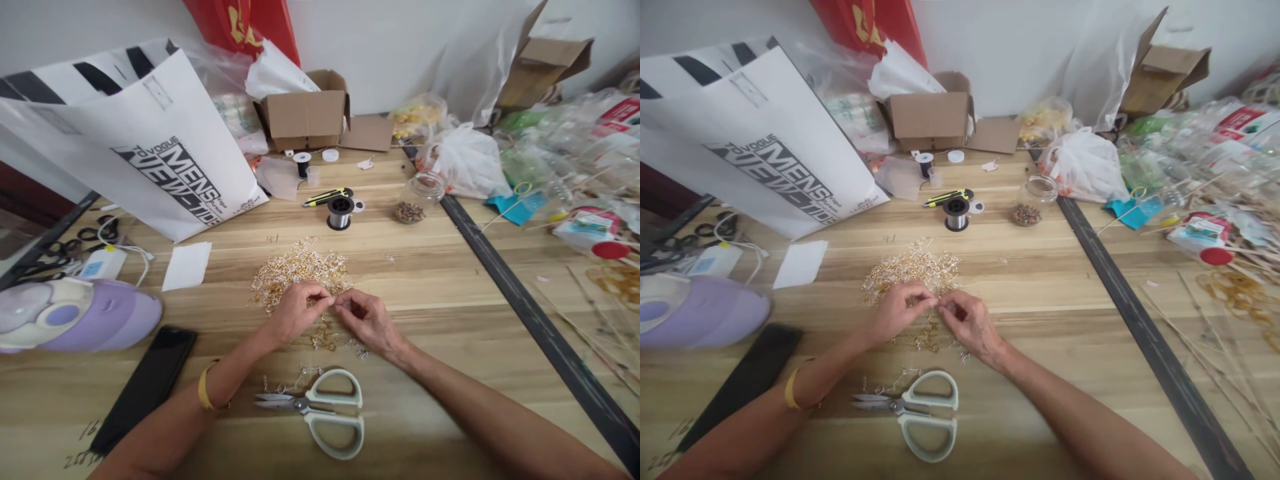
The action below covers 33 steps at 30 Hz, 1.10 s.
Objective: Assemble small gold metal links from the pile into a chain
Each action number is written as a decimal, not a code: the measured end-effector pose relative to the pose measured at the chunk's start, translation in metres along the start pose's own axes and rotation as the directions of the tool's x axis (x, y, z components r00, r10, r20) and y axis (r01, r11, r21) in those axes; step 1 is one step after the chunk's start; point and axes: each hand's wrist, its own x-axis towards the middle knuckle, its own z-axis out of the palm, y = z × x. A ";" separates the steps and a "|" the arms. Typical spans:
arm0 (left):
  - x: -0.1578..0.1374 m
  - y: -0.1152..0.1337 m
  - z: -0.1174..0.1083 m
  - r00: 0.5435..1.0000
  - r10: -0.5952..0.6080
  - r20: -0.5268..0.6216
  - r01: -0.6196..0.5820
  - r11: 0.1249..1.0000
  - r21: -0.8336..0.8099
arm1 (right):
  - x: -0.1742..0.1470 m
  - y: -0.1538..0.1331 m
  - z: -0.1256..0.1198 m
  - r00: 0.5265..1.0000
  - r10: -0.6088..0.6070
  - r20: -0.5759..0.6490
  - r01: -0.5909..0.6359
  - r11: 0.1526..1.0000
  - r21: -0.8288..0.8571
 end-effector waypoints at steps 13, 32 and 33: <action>-0.009 -0.010 0.001 0.996 -0.076 -0.050 0.071 0.993 -0.097 | 0.001 0.001 0.002 1.000 -0.023 0.021 0.024 0.999 -0.049; -0.012 -0.014 0.004 0.997 -0.057 -0.056 0.050 0.990 -0.130 | 0.001 -0.001 0.002 0.998 -0.050 0.048 0.055 0.993 -0.104; -0.012 -0.014 0.004 0.997 -0.056 -0.058 0.048 0.991 -0.129 | 0.001 -0.001 0.002 0.997 -0.058 0.051 0.063 0.992 -0.112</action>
